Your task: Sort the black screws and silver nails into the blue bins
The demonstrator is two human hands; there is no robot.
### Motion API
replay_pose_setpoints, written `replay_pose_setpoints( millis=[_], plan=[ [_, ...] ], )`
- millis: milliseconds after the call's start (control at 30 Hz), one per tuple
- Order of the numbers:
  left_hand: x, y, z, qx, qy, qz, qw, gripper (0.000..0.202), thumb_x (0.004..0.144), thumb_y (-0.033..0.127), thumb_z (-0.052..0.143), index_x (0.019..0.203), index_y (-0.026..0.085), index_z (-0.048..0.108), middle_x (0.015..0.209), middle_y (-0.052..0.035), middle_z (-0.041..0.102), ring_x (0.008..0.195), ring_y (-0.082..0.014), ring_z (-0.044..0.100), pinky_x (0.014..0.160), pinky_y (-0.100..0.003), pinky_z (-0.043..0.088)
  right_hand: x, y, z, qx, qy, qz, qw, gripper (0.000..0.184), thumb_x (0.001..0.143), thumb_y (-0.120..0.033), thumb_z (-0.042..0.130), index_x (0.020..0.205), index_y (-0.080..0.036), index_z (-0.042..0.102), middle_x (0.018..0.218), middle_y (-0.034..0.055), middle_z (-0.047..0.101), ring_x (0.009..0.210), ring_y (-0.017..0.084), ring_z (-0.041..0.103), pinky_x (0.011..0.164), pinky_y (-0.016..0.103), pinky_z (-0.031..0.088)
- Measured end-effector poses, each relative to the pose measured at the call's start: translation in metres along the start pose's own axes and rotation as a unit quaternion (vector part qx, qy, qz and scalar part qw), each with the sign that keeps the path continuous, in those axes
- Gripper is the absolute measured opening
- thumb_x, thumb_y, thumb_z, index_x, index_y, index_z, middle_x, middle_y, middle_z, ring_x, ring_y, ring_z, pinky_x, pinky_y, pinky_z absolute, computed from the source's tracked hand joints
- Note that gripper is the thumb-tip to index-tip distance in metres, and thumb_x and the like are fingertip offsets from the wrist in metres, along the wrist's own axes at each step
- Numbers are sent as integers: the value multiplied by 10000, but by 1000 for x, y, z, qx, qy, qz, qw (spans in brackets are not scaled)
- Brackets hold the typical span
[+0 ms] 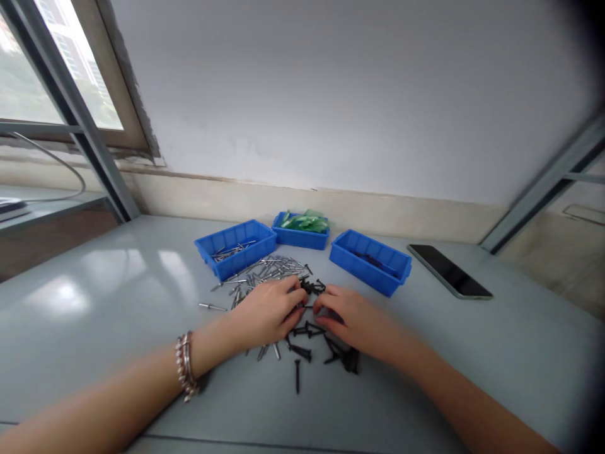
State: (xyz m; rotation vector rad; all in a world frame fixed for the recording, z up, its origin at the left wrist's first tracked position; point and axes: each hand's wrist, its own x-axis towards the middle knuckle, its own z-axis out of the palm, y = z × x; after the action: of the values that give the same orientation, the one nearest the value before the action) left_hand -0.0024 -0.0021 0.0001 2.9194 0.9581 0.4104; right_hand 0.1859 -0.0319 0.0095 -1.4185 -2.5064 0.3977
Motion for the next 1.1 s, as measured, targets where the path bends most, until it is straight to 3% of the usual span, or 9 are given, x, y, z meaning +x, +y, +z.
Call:
replay_pose_setpoints(
  millis=[800,1100],
  plan=[
    [2,-2,2,-26,-6,-7,1000,213,832,238,349,938,164,519,876,-59,501,769,-155,514,671,-284,437,1,-3,3,-3,5,-13,1000,138,816,-230,424,828,-186,555,841,35,547,768,135,501,674,249,370],
    [0,-4,2,-81,2,-21,997,206,805,221,398,977,167,498,916,-61,507,820,-160,510,727,-291,434,-1,-2,5,-5,7,-8,1000,143,820,-227,415,829,-191,553,839,30,546,762,127,501,667,238,361]
  ],
)
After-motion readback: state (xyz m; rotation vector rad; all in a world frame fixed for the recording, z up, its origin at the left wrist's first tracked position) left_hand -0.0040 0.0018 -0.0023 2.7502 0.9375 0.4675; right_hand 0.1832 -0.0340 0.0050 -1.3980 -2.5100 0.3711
